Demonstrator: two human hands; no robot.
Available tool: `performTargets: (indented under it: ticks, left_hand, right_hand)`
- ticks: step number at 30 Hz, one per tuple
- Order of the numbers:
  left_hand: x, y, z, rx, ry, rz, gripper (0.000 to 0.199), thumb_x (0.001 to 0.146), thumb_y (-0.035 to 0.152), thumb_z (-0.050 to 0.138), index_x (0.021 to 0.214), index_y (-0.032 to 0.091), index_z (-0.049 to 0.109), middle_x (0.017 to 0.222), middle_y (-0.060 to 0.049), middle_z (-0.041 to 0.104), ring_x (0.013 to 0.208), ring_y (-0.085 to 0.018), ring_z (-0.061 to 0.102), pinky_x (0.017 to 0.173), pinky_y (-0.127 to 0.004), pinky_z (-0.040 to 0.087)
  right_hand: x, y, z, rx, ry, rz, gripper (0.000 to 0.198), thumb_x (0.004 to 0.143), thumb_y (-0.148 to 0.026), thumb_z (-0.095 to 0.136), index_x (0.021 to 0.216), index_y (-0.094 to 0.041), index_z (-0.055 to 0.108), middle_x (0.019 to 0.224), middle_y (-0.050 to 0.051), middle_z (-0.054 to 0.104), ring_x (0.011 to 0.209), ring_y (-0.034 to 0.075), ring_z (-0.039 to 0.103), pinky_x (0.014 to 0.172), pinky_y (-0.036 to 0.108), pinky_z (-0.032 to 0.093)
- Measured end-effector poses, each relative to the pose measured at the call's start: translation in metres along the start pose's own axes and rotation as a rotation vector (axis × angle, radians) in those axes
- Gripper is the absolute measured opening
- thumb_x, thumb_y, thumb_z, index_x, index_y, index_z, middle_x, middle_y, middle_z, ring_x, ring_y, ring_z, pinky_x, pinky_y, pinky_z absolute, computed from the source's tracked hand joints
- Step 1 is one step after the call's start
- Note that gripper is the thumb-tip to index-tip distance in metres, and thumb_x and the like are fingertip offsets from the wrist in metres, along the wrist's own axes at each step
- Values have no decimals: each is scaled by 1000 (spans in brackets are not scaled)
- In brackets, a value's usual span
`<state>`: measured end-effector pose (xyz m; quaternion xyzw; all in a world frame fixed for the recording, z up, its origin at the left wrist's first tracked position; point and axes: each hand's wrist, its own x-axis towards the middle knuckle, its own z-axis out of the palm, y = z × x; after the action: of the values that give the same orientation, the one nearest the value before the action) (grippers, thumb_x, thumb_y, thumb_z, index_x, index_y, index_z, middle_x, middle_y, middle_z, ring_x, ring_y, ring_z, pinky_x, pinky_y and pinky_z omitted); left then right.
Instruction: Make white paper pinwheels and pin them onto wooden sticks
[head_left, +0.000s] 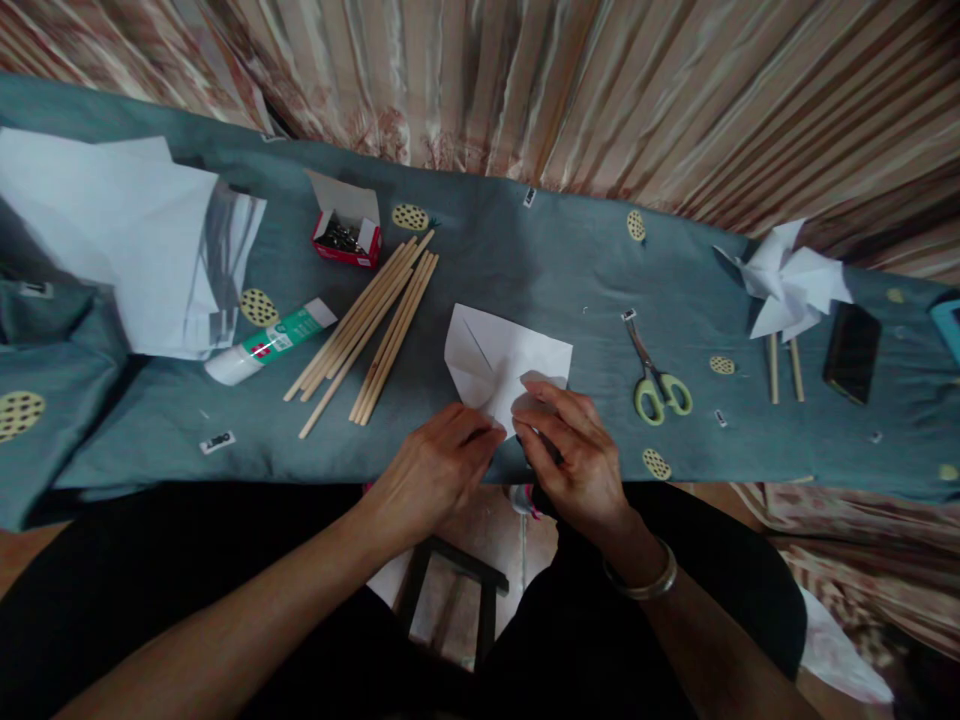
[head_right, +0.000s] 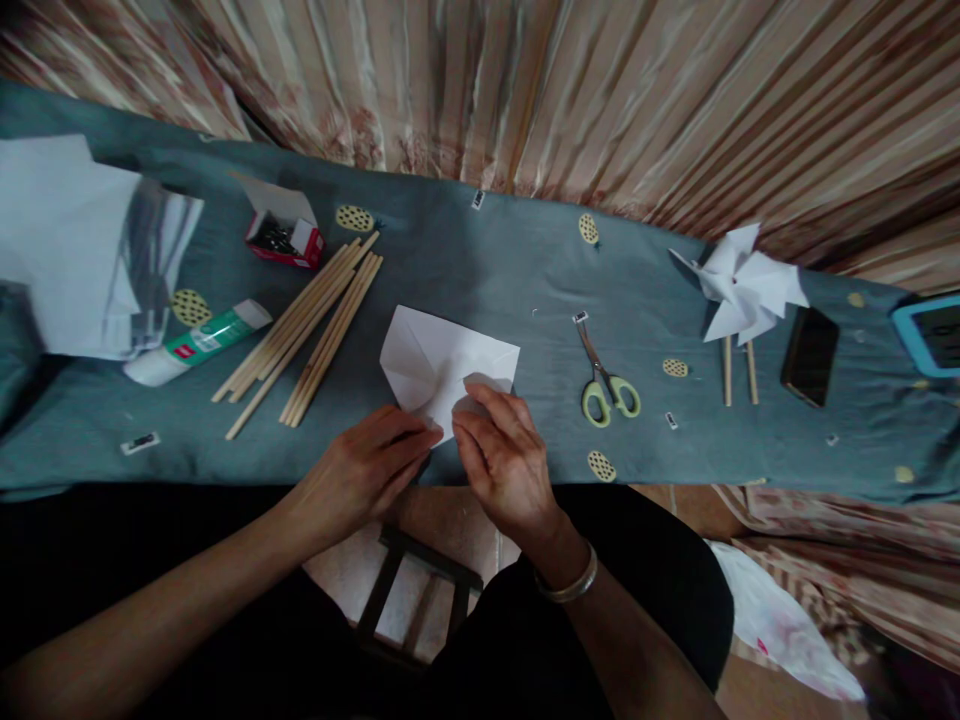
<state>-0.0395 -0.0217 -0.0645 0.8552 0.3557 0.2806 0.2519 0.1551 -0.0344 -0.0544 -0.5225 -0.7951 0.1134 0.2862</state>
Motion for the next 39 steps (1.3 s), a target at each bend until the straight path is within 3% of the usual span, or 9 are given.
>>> performTargets:
  ticks: [7,19,25,39]
  left_hand:
    - [1,-1,-1,-10,3,0,19,94,12,50,106,12,65,95,-9,67,87,-19,62,73,-32,58]
    - [-1,-1,0,-11,0,-14,18,94,12,51,107,12,64,97,-9,67,89,-20,62,74,-33,58]
    - [0,-1,1,8,-6,-10,18,94,12,51,106,12,64,97,-9,67,87,-20,62,73,-34,58]
    - [2,2,-2,31,-29,-20,18,95,12,47,102,12,63,95,-9,65,87,-20,62,74,-33,58]
  right_hand:
    - [-1,-1,1,-20,2,3,20,93,-17,56,107,-19,70,131,13,63,121,26,59,100,48,53]
    - [2,1,5,-47,-45,-72,37,92,-8,49,126,-18,59,152,14,42,140,29,40,112,54,42]
    - [2,1,8,-82,-78,-51,49,92,-7,45,137,-25,51,159,9,32,144,30,34,112,56,40]
    - [-1,-2,18,-186,-92,-88,46,97,-9,43,142,-21,43,155,16,40,149,29,25,112,58,40]
